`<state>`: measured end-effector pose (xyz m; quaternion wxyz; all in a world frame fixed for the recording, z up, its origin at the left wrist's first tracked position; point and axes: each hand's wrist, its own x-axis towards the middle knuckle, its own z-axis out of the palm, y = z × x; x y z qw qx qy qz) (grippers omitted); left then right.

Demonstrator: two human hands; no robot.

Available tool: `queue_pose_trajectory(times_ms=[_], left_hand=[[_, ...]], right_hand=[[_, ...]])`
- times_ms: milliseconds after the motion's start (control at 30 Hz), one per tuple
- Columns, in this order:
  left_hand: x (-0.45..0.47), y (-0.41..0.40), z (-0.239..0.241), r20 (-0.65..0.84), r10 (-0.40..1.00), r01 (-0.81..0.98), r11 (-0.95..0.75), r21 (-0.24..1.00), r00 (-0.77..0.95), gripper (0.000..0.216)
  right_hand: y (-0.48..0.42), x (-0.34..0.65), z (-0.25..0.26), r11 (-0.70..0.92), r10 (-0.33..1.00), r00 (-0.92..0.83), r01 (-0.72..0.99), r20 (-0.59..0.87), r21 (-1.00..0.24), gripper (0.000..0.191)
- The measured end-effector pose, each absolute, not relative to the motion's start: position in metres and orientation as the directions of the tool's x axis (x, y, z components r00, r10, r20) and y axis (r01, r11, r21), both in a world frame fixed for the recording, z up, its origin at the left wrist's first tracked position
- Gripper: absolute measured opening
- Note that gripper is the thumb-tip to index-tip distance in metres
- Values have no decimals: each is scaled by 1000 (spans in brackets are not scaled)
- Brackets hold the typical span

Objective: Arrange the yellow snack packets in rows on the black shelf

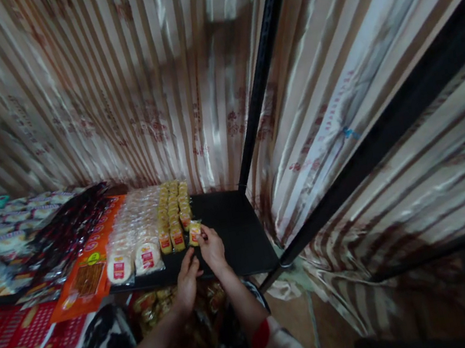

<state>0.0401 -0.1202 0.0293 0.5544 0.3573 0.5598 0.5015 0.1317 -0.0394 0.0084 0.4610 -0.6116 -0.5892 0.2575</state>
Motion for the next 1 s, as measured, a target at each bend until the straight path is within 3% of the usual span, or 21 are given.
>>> queue_pose_trajectory(times_ms=[267, 600, 1000], left_hand=[[43, -95, 15, -243, 964, -182, 221, 958, -109, 50], [42, -86, 2, -216, 968, -185, 190, 964, -131, 50], [41, -82, 0, -177, 972, -79, 166, 983, -156, 48]], right_hand=[[-16, 120, 14, 131, 973, 85, 558, 214, -820, 33], [-16, 110, 2, 166, 965, 139, 335, 223, -928, 23], [-18, 109, -9, 180, 968, 91, 394, 233, -901, 21]])
